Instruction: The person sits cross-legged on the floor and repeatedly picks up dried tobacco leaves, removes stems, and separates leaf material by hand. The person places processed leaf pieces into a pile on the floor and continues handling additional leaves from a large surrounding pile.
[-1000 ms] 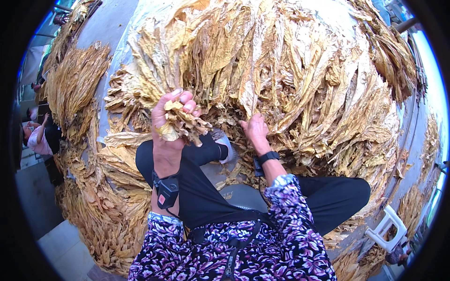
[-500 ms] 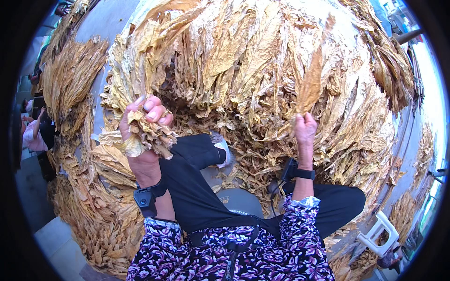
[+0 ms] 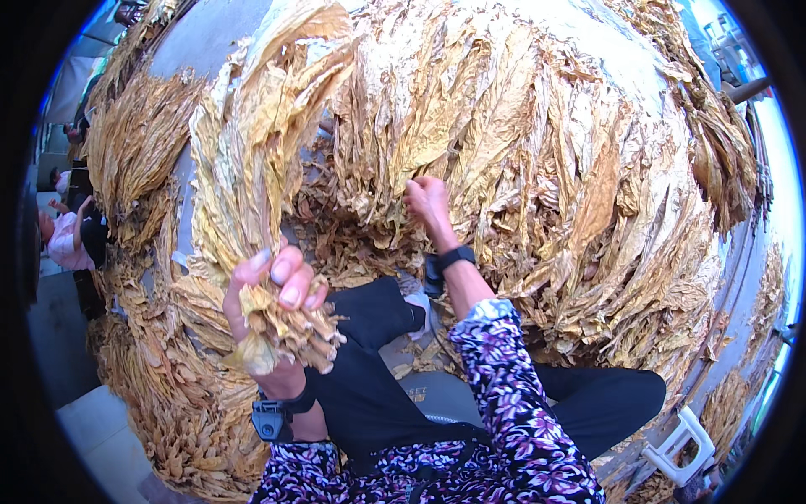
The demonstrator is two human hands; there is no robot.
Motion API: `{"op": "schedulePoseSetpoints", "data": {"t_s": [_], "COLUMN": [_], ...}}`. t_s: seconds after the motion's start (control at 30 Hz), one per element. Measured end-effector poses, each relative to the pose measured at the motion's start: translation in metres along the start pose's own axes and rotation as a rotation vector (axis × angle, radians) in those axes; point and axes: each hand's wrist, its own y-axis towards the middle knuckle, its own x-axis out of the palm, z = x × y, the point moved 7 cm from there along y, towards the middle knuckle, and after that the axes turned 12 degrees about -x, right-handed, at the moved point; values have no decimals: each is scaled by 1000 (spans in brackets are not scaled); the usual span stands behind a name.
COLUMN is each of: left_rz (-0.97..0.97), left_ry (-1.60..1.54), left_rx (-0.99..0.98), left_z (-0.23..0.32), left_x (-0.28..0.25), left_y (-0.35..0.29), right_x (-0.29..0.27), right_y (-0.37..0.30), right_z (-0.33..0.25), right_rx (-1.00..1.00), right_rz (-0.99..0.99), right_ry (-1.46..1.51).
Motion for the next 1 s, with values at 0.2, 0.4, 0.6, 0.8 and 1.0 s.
{"op": "schedulePoseSetpoints", "data": {"t_s": [0.2, 0.4, 0.6, 0.8, 1.0], "left_rz": [-9, 22, -45, -85, 161], "left_ry": [-72, -34, -7, 30, 170], "left_rx": [-86, -91, -112, -188, -316], "left_z": [-7, -8, -18, -37, -76], "left_x": [1, -4, -9, -13, -57], "left_y": [1, 3, 12, 28, 48], "right_x": [8, -77, -113, -102, -93], "right_y": [47, -46, -115, -156, -160], "right_z": [18, -58, 20, 9, -59], "right_rx": [31, -232, 155, 44, -213], "right_rz": [359, 337, 148, 6, 112], "right_ry": [38, 66, 504, 520, 600]}}
